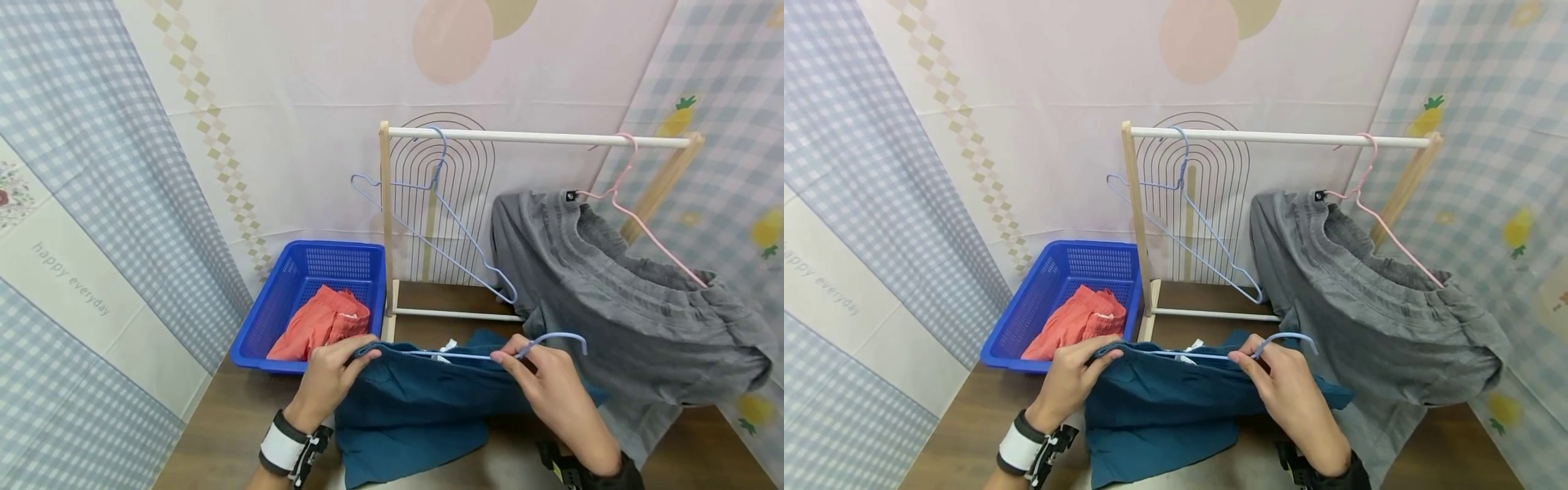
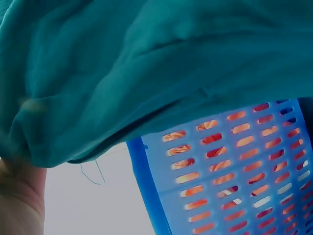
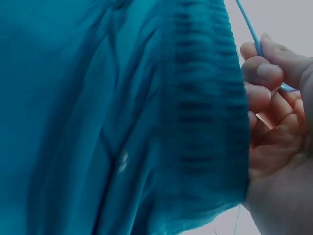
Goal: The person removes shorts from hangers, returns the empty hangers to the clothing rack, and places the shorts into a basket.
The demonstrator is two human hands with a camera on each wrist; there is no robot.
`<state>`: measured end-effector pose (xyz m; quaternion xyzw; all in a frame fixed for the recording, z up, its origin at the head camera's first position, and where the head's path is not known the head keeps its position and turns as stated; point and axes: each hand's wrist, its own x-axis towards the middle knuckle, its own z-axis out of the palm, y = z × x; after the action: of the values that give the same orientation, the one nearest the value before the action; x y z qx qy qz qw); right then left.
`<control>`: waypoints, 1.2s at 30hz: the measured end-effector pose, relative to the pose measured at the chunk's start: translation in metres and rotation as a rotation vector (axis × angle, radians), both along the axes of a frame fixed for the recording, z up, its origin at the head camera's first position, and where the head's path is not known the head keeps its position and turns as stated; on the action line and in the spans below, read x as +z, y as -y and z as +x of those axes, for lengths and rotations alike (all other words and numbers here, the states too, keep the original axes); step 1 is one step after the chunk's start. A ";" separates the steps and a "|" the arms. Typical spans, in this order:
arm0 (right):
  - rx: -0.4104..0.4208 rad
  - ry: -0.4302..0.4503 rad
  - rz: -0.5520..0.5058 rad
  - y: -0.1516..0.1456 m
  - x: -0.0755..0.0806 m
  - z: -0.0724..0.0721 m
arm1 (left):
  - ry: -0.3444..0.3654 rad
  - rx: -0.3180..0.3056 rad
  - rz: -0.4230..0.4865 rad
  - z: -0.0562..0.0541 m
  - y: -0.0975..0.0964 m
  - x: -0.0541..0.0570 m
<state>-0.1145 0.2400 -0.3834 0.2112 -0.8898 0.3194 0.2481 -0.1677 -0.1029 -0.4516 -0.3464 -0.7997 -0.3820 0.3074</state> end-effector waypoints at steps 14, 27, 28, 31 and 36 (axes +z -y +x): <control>0.013 -0.031 -0.165 -0.012 -0.013 0.005 | 0.235 0.069 0.439 0.001 -0.009 0.001; 0.187 0.073 -0.476 0.005 -0.022 0.006 | 0.634 -0.031 0.745 0.001 -0.022 0.005; 0.191 0.061 -0.482 0.006 -0.023 0.005 | 0.648 -0.024 0.726 0.002 -0.023 0.005; 0.184 0.027 -0.502 0.009 -0.027 0.006 | 0.687 0.004 0.657 0.003 -0.024 0.002; 0.142 0.037 -0.505 0.011 -0.028 0.004 | 0.715 0.023 0.572 0.002 -0.024 -0.006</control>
<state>-0.1102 0.2292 -0.4115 0.1985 -0.7692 0.5520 0.2535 -0.1659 -0.0792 -0.4574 -0.0853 -0.7218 -0.6796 0.0996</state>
